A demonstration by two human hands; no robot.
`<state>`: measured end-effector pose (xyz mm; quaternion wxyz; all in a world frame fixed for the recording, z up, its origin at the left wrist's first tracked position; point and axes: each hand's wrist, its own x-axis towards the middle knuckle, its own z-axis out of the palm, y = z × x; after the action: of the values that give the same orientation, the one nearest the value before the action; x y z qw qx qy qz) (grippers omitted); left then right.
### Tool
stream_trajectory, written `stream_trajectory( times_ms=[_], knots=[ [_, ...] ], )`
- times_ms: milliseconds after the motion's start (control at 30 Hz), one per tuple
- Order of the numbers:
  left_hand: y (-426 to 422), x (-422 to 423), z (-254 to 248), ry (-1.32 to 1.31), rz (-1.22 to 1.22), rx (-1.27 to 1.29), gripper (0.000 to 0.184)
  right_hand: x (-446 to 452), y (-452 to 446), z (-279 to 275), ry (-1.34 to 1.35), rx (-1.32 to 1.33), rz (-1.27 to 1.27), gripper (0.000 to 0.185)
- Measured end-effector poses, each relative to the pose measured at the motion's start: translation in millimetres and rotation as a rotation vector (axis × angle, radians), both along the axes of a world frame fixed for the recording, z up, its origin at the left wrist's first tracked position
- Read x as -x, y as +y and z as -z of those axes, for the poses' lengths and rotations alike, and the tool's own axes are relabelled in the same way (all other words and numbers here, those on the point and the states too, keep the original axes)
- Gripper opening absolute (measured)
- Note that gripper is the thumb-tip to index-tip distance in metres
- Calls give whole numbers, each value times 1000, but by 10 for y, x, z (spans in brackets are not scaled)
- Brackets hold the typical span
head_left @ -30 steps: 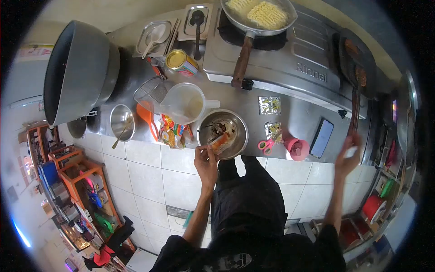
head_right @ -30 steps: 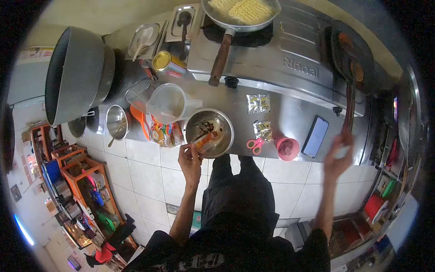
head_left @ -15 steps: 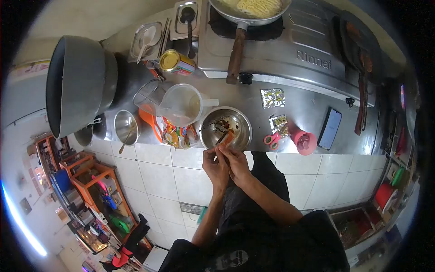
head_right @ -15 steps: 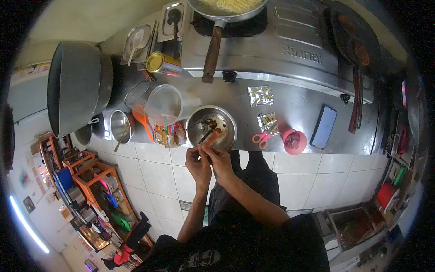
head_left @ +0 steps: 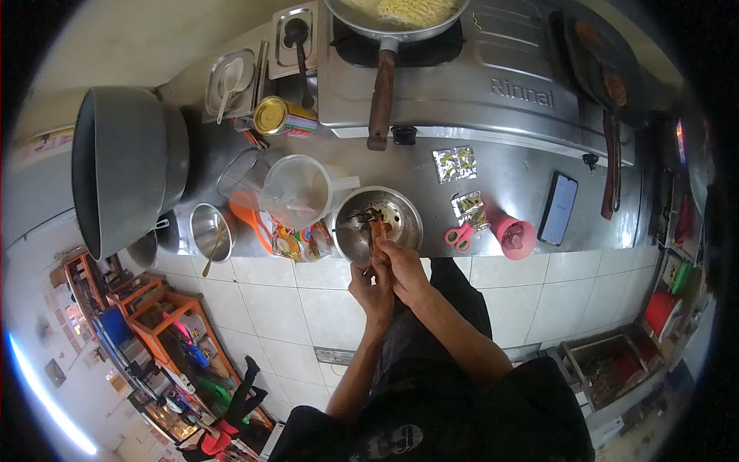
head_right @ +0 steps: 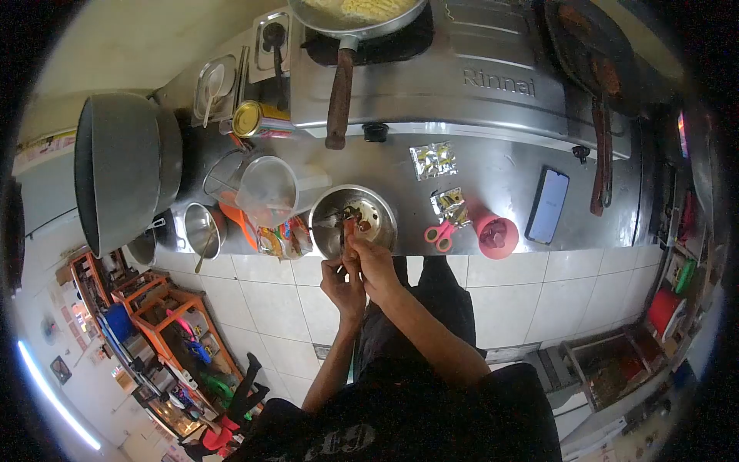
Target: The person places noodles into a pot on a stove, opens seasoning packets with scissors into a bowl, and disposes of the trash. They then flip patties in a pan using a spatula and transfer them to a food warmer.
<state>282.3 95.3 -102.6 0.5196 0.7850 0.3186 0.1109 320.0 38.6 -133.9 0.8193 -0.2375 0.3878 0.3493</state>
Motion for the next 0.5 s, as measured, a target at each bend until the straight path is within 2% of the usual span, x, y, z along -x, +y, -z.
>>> stream_trajectory(
  times_ms=[133, 200, 267, 333, 433, 500],
  knots=[
    [61, 47, 45, 56, 67, -61, 16, -79, 87, -117, 95, 180, 44, 19],
    [78, 56, 67, 109, 124, -111, 17, -53, 113, -93, 72, 182, 54, 20],
    [62, 16, 79, 64, 46, -37, 17, -14, 95, -56, 47, 183, 65, 20],
    [77, -4, 73, 20, -33, 35, 17, 2, 25, -40, -101, 120, -140, 21],
    [107, -17, -18, 56, -106, 198, 15, -30, -18, -81, -168, 123, -293, 21],
    [120, 2, 13, 54, -98, 184, 15, -72, -17, -109, -134, 106, -283, 21]
  ],
)
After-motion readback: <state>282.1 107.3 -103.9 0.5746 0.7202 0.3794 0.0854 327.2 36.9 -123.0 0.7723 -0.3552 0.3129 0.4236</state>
